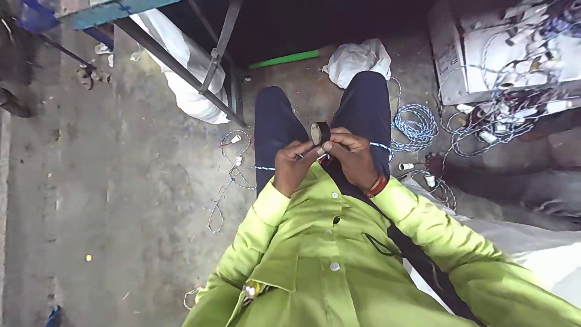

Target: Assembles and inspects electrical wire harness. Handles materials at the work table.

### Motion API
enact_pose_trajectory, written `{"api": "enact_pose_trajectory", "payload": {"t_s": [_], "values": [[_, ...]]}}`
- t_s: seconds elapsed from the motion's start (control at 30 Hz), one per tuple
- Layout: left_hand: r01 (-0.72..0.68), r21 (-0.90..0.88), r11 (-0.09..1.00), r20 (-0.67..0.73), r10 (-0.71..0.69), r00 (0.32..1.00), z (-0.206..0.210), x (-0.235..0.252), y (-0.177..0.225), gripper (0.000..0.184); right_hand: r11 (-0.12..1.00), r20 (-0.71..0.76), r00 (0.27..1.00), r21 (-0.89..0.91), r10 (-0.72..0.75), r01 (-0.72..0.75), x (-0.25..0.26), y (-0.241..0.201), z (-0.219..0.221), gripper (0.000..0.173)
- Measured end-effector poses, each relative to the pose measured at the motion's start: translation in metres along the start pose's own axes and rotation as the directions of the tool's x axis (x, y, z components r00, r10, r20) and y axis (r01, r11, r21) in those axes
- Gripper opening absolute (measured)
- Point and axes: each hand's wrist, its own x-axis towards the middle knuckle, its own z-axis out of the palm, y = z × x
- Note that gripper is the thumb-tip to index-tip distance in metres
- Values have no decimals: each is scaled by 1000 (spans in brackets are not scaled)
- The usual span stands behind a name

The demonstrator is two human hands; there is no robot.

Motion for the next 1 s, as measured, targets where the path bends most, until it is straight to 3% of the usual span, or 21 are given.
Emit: {"api": "enact_pose_trajectory", "payload": {"t_s": [0.1,0.23,0.3,0.53,0.67,0.77,0.87,1.0], "values": [[-22,15,1000,-51,23,998,5,4,0,11,999,64,997,16,33,-34,4,-1,-3,11],[-57,212,976,-94,78,993,12,10,-4,16,984,41,999,-174,-15,22,9,-1,-1,10],[-75,213,974,-76,93,993,14,9,-4,19,974,34,999,-225,-24,31,14,-8,-2,15],[-117,135,984,-86,129,988,20,14,-2,16,996,60,997,-76,58,-53,29,-8,-11,19],[-165,342,925,-128,220,967,27,32,-1,26,958,-46,997,-279,63,-73,51,-5,-8,23],[-176,482,858,-149,278,949,30,57,-12,29,857,-120,992,-507,29,-86,81,3,-3,36],[-141,468,873,-205,262,943,32,80,-16,31,637,-96,995,-769,-38,-50,108,-8,9,38],[10,379,925,-252,93,963,29,106,-17,37,393,-64,996,-916,65,-84,143,-15,25,31]]}}
